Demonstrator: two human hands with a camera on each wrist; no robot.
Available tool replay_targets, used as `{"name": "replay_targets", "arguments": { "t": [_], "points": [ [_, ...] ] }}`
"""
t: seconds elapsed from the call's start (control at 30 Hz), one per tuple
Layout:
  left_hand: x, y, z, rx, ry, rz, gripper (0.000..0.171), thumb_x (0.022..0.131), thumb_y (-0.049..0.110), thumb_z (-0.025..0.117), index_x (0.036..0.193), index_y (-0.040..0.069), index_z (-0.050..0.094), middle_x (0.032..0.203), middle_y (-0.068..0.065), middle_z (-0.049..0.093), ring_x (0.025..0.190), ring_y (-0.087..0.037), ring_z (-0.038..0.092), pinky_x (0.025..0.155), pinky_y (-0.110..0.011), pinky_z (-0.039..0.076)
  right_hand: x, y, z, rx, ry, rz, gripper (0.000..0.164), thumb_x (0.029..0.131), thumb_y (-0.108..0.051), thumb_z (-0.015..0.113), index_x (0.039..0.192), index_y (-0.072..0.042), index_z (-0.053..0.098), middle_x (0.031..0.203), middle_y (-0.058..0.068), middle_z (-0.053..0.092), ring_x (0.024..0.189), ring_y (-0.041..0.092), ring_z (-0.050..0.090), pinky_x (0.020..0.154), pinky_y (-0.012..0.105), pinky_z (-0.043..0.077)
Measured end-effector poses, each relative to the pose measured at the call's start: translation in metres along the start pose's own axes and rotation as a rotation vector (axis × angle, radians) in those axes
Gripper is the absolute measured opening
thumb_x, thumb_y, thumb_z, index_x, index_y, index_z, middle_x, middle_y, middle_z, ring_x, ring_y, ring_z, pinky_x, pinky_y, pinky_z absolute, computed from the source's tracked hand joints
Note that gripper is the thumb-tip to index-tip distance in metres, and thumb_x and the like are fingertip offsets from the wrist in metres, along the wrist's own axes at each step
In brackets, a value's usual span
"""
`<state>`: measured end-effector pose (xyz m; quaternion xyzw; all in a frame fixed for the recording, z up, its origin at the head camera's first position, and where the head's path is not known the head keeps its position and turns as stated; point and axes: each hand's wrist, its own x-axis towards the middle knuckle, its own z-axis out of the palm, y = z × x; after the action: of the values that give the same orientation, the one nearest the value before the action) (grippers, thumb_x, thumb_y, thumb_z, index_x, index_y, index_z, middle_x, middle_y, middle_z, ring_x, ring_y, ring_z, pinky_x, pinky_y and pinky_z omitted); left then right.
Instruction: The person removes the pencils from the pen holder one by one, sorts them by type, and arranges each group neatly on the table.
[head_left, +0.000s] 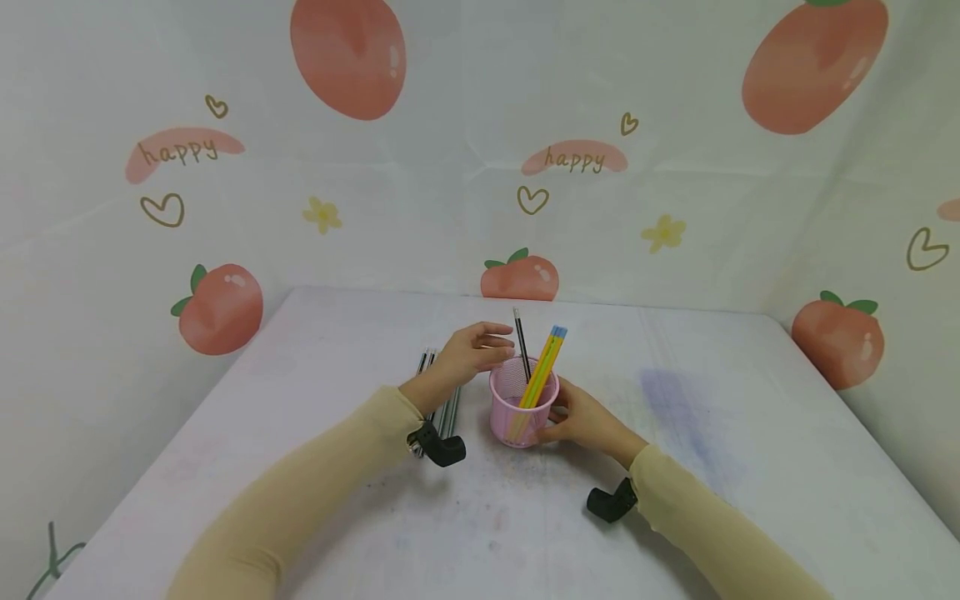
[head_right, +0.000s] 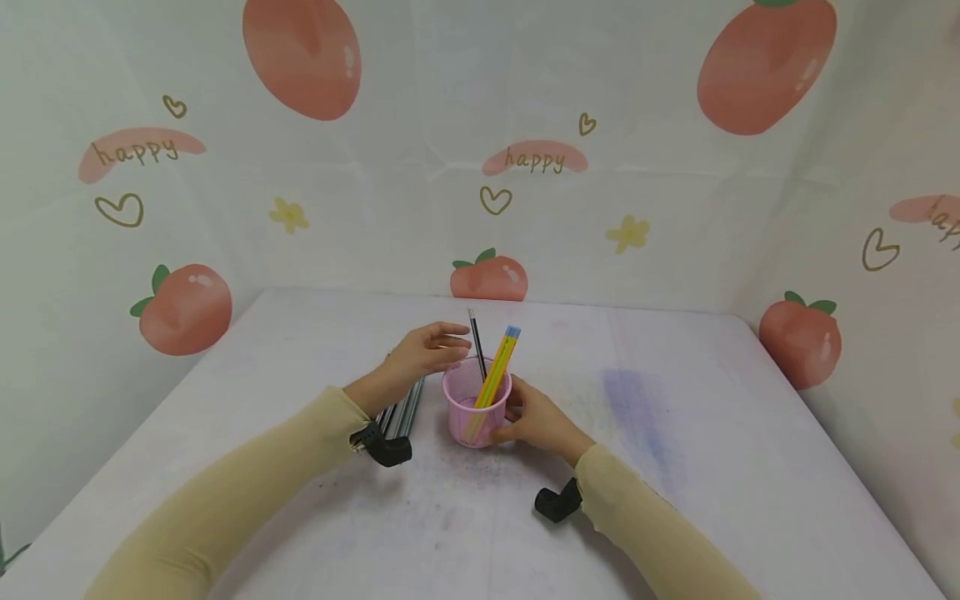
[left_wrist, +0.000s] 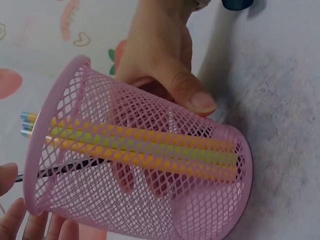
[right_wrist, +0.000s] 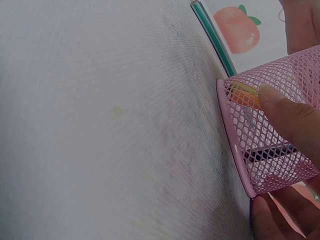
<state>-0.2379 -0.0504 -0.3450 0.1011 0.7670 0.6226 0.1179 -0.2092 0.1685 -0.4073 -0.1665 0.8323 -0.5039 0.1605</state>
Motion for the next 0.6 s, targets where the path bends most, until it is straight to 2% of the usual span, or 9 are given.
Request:
{"name": "replay_targets", "arguments": {
  "t": [0.3,0.6],
  "points": [
    [0.005,-0.002,0.009,0.006,-0.01,-0.006,0.039,0.092,0.02,0.066,0.128,0.007,0.057,0.123,-0.013,0.063,0.115,-0.031,0.06,0.097,-0.039,0.052,0.0,0.0,0.0,0.003,-0.003,-0.006,0.092,0.073,-0.017,0.085,0.148,-0.008,0.033,0.14,0.014,0.051,0.129,0.034,0.049,0.107,0.048,0.041],
    [0.008,-0.003,0.017,-0.07,0.008,-0.023,0.027,0.092,0.013,0.066,0.116,0.002,0.062,0.113,-0.011,0.064,0.103,-0.02,0.062,0.094,-0.035,0.054,0.0,0.0,-0.001,-0.001,0.0,-0.001,0.092,0.074,-0.014,0.084,0.149,-0.008,0.031,0.142,0.016,0.05,0.129,0.035,0.048,0.106,0.048,0.042]
  ]
}}
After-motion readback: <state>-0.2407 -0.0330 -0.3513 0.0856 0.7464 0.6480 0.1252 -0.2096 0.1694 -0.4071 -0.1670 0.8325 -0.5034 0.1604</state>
